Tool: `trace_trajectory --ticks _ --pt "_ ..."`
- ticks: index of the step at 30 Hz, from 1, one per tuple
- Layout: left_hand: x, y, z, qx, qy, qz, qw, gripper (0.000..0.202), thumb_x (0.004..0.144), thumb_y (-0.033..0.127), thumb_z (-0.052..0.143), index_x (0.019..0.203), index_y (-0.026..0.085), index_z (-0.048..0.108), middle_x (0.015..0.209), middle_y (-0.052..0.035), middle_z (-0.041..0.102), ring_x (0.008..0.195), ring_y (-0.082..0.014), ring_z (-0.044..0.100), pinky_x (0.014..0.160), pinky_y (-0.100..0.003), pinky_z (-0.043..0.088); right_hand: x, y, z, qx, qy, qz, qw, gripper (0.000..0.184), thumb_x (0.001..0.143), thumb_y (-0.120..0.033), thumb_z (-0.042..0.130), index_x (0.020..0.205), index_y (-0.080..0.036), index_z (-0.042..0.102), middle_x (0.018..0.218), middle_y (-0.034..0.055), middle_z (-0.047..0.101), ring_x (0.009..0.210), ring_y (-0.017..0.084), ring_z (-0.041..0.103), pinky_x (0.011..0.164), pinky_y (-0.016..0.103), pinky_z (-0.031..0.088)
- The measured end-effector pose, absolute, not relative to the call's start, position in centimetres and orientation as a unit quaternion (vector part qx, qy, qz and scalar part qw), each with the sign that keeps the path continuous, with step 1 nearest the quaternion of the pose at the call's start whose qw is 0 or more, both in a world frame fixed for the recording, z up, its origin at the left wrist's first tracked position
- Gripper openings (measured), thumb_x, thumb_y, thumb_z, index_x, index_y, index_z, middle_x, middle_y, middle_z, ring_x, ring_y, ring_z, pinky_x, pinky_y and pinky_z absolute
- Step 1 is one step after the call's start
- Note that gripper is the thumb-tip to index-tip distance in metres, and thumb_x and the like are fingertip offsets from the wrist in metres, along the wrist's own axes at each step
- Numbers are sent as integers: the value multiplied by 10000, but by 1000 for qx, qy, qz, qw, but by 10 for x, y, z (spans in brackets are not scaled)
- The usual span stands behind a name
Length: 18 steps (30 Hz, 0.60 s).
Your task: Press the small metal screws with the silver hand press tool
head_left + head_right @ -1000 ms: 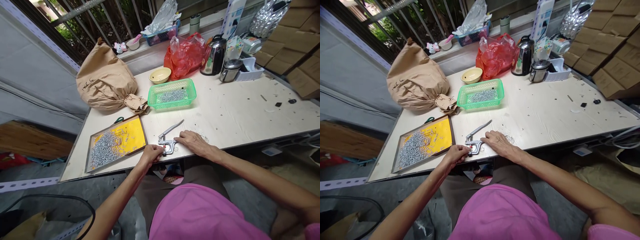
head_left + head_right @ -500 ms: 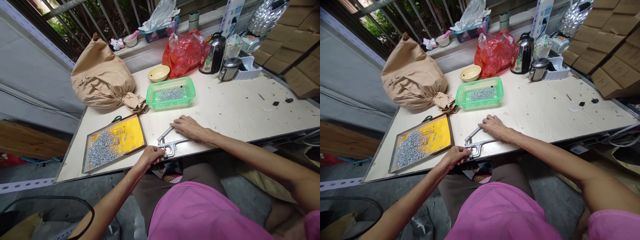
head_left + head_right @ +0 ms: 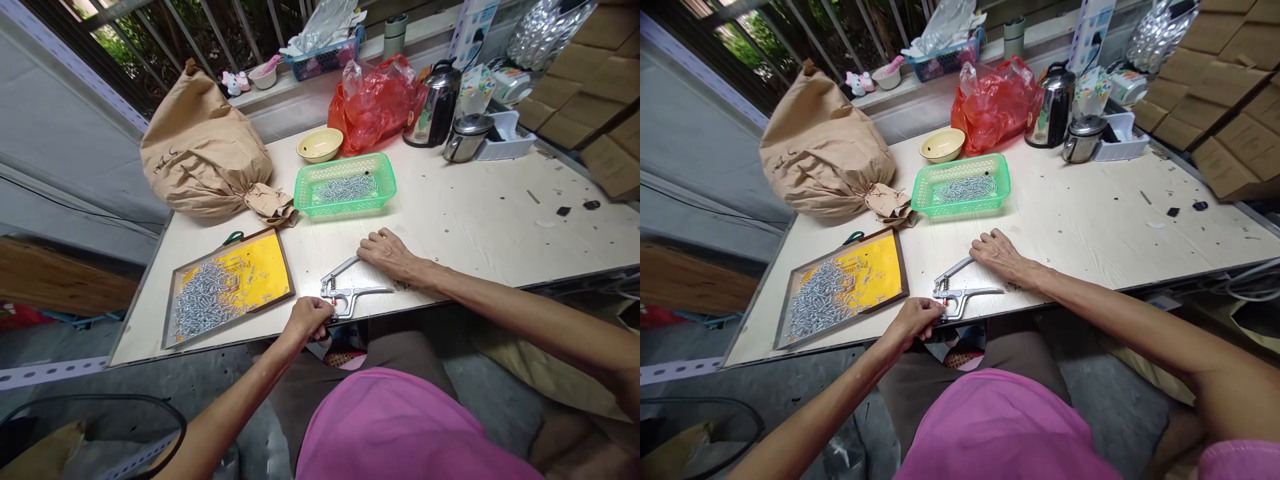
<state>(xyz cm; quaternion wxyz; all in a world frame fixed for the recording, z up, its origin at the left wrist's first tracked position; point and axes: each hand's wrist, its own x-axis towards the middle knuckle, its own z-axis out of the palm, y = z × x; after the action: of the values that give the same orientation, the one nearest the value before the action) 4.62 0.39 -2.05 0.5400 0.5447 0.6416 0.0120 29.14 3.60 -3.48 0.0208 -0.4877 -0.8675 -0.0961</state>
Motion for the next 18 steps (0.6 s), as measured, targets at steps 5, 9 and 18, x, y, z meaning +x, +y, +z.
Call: trace_trajectory --ticks 5,9,18 --pt "45 6 -23 535 633 10 560 234 701 349 587 581 162 513 405 53 477 298 -62 408 326 -169 282 292 37 -33 -510 -857 -70 19 176 921 -127 434 869 -183 593 870 55 622 810 203 439 670 339 181" --pt "48 4 -20 536 640 7 551 222 720 324 571 585 163 501 421 59 476 287 -59 404 314 -170 287 289 45 -35 -512 -856 -61 30 159 922 -160 452 875 -197 599 886 49 624 833 204 438 672 338 179" --pt "57 -3 -11 503 652 25 567 172 765 280 520 634 172 493 426 70 484 265 -56 409 294 -152 248 290 39 -36 -506 -860 -68 26 157 916 -139 450 885 -182 597 882 58 618 818 204 443 658 333 183"
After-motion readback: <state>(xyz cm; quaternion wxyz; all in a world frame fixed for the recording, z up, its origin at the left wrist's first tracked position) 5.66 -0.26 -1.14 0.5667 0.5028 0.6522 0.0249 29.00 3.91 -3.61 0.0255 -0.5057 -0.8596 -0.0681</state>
